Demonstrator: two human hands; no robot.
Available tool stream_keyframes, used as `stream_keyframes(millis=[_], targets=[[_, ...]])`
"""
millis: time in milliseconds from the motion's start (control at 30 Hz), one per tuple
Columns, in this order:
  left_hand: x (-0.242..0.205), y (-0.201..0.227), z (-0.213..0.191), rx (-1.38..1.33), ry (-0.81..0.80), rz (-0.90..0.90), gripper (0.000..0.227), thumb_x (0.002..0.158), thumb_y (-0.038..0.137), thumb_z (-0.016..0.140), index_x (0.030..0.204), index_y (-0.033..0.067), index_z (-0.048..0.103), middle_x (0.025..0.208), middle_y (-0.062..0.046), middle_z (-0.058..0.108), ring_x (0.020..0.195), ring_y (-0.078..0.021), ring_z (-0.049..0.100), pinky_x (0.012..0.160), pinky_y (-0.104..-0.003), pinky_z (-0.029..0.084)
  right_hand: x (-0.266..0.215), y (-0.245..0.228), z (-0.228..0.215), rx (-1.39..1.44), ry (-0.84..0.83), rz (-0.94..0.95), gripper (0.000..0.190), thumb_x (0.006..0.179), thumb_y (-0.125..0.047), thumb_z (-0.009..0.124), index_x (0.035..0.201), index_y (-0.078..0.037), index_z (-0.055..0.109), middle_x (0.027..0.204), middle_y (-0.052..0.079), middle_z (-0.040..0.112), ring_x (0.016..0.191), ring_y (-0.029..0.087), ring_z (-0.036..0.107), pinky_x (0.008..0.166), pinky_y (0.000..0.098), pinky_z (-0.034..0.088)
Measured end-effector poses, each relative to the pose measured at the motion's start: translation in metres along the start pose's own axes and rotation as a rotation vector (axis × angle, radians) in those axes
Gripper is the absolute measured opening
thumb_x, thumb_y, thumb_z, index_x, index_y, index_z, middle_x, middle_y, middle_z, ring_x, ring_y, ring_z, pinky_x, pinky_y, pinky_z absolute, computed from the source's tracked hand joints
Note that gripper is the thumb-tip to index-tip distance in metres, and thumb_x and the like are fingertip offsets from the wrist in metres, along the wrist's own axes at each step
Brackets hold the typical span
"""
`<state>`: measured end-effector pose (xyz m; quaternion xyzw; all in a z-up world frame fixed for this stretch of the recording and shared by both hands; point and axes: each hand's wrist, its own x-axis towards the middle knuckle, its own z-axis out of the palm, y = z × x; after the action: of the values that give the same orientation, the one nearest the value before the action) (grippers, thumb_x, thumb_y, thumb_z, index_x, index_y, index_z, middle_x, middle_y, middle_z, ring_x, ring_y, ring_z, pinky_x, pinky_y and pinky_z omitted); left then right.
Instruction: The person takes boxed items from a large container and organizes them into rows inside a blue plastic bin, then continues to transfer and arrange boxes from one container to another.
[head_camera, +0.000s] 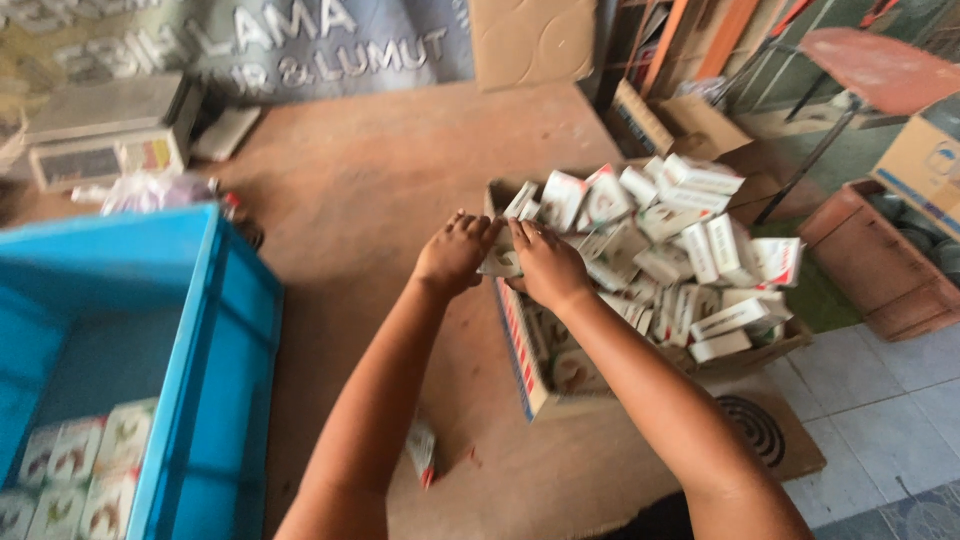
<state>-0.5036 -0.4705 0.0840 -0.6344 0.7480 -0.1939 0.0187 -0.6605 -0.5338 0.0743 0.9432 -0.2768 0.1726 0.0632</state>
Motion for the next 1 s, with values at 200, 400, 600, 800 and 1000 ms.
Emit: stream_keyframes(millis=[200, 400, 600, 800, 1000], targets=[[-0.087, -0.009, 0.008, -0.024, -0.047, -0.088, 0.095, 0.051, 0.036, 0.084, 0.131, 0.0105, 0.039, 0.117, -0.007, 0.054, 0.112, -0.0236, 0.052, 0.107, -0.036, 0.031, -0.014, -0.070, 0.025, 0.034, 0.026, -0.109, 0.095, 0.051, -0.033, 0.081, 0.130, 0.002, 0.041, 0.117, 0.022, 0.054, 0.108, 0.034, 0.054, 0.088, 0.0407, 0.048], [-0.166, -0.002, 0.032, -0.088, -0.069, -0.151, 0.096, 0.048, 0.036, 0.086, 0.130, 0.0102, 0.043, 0.117, -0.007, 0.055, 0.112, -0.0232, 0.052, 0.107, -0.036, 0.029, -0.041, -0.130, 0.047, 0.123, -0.121, -0.178, 0.097, 0.051, -0.026, 0.084, 0.131, 0.004, 0.038, 0.121, 0.024, 0.050, 0.111, 0.037, 0.050, 0.090, 0.0439, 0.047], [-0.227, 0.018, 0.106, -0.188, 0.061, -0.131, 0.106, 0.035, 0.034, 0.085, 0.128, 0.0059, 0.042, 0.109, -0.007, 0.053, 0.099, -0.0233, 0.053, 0.101, -0.038, 0.034, -0.079, -0.163, 0.103, 0.127, -0.223, -0.251, 0.088, 0.064, -0.033, 0.078, 0.132, 0.002, 0.034, 0.126, 0.020, 0.047, 0.119, 0.034, 0.043, 0.087, 0.0402, 0.043], [-0.270, 0.040, 0.102, -0.315, -0.238, -0.281, 0.093, 0.052, 0.027, 0.085, 0.132, 0.0074, 0.040, 0.122, -0.011, 0.051, 0.118, -0.0268, 0.048, 0.109, -0.038, 0.022, -0.104, -0.197, 0.120, 0.196, -0.259, -0.291, 0.089, 0.058, -0.030, 0.082, 0.128, 0.006, 0.040, 0.118, 0.023, 0.052, 0.110, 0.037, 0.052, 0.093, 0.0429, 0.044], [-0.315, 0.045, 0.083, -0.516, -0.349, -0.421, 0.086, 0.059, 0.010, 0.080, 0.133, 0.0060, 0.036, 0.127, -0.015, 0.045, 0.123, -0.0309, 0.040, 0.111, -0.042, 0.019, -0.120, -0.232, 0.144, 0.283, -0.334, -0.286, 0.090, 0.058, -0.026, 0.081, 0.131, 0.004, 0.038, 0.121, 0.026, 0.048, 0.108, 0.042, 0.051, 0.089, 0.0511, 0.046]])
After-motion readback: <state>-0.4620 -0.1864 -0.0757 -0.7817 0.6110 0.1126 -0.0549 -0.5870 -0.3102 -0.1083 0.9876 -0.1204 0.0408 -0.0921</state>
